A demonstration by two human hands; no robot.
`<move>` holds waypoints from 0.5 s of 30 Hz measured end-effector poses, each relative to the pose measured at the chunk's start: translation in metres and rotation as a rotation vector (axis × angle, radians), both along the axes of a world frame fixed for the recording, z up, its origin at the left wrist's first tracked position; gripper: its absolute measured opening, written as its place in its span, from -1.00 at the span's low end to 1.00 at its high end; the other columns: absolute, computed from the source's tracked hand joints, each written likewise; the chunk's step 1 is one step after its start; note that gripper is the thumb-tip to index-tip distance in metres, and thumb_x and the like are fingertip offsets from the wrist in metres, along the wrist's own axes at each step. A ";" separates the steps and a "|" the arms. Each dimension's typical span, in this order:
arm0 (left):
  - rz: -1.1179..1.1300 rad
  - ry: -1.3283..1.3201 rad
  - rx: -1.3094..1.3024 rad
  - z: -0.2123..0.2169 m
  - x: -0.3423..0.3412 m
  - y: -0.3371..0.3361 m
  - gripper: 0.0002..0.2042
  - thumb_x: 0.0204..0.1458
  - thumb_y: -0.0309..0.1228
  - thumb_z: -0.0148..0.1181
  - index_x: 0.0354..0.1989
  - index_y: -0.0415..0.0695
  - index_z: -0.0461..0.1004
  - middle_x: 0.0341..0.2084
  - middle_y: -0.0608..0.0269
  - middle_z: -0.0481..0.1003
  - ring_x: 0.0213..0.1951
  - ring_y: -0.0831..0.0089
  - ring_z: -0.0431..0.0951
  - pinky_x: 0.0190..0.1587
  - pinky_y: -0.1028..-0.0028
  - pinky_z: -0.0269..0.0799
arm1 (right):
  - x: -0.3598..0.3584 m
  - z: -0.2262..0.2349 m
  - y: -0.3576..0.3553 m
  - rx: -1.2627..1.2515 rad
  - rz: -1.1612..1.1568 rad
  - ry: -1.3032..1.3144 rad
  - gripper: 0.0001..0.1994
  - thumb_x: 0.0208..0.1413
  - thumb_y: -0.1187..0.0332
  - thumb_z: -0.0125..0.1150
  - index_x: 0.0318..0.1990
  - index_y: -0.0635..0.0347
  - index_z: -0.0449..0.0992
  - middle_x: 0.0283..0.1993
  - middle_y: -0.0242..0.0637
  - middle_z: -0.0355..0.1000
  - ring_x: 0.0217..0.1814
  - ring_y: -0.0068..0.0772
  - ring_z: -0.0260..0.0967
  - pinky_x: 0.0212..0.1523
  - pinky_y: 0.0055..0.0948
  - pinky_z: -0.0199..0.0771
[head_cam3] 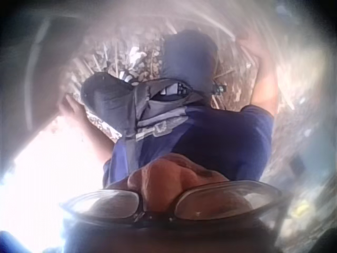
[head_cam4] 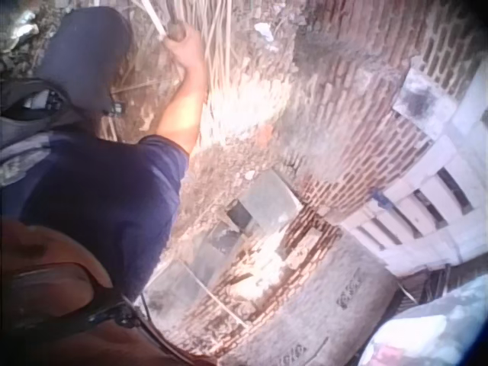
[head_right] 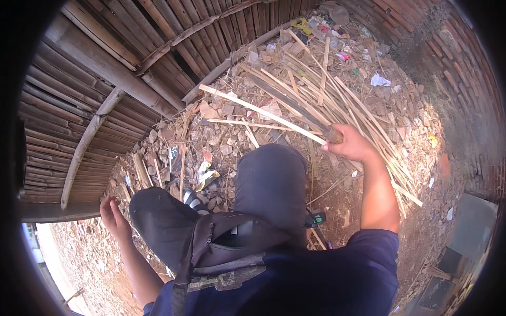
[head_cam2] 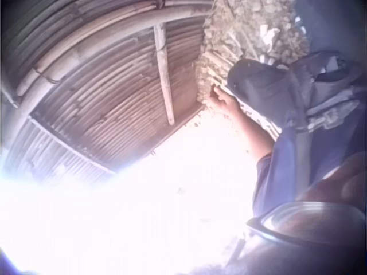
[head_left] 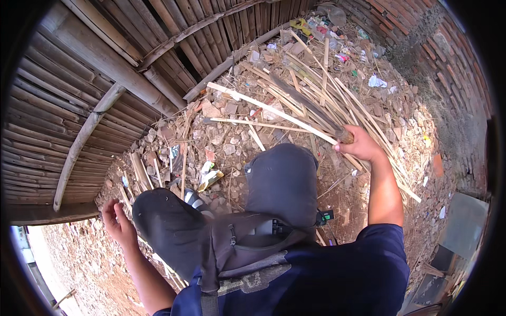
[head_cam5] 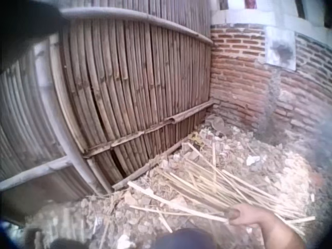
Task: The person strips thin layers of wood from a long piece using a large knife by holding the wood in their lap.
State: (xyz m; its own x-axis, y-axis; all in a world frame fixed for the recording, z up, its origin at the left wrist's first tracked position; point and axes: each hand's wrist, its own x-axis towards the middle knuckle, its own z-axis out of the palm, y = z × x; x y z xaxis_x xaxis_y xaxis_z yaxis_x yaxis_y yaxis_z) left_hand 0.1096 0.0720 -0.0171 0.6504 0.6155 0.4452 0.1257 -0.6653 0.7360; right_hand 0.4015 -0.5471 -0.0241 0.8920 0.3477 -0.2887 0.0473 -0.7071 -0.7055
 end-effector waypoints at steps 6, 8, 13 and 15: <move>-0.491 0.214 0.623 0.072 0.139 -0.111 -0.49 0.00 -0.31 0.37 0.14 -0.15 0.41 0.05 0.04 0.44 0.10 0.00 0.44 0.16 0.09 0.32 | 0.013 0.064 0.074 0.154 0.157 0.243 -0.62 -0.07 0.38 0.55 -0.12 0.28 0.52 -0.31 -0.48 0.47 -0.23 -0.65 0.38 -0.17 -0.53 0.40; -0.462 0.218 0.787 0.081 0.155 -0.126 -0.37 -0.07 -0.27 0.42 0.22 -0.11 0.35 0.16 0.03 0.36 0.22 -0.05 0.35 0.25 0.03 0.23 | 0.016 0.080 0.104 0.178 0.244 0.270 -0.65 -0.07 0.38 0.54 -0.16 0.26 0.52 -0.32 -0.48 0.46 -0.24 -0.65 0.37 -0.17 -0.53 0.40; -0.587 0.502 0.769 0.094 0.167 -0.116 -0.55 0.03 -0.19 0.34 0.07 -0.09 0.45 -0.18 0.13 0.55 -0.06 0.12 0.55 0.04 0.11 0.40 | 0.029 0.097 0.145 0.200 0.581 0.219 -0.66 0.00 0.34 0.49 -0.14 0.32 0.51 -0.25 -0.41 0.53 -0.14 -0.59 0.43 -0.09 -0.40 0.44; -0.595 0.573 0.761 0.096 0.152 -0.097 -0.68 0.11 -0.18 0.27 -0.07 -0.11 0.49 -0.43 0.11 0.55 -0.30 0.06 0.59 -0.20 0.10 0.45 | 0.034 0.097 0.167 0.267 0.571 0.121 -0.67 -0.01 0.34 0.48 -0.15 0.30 0.52 -0.25 -0.32 0.54 -0.15 -0.48 0.47 -0.10 -0.35 0.45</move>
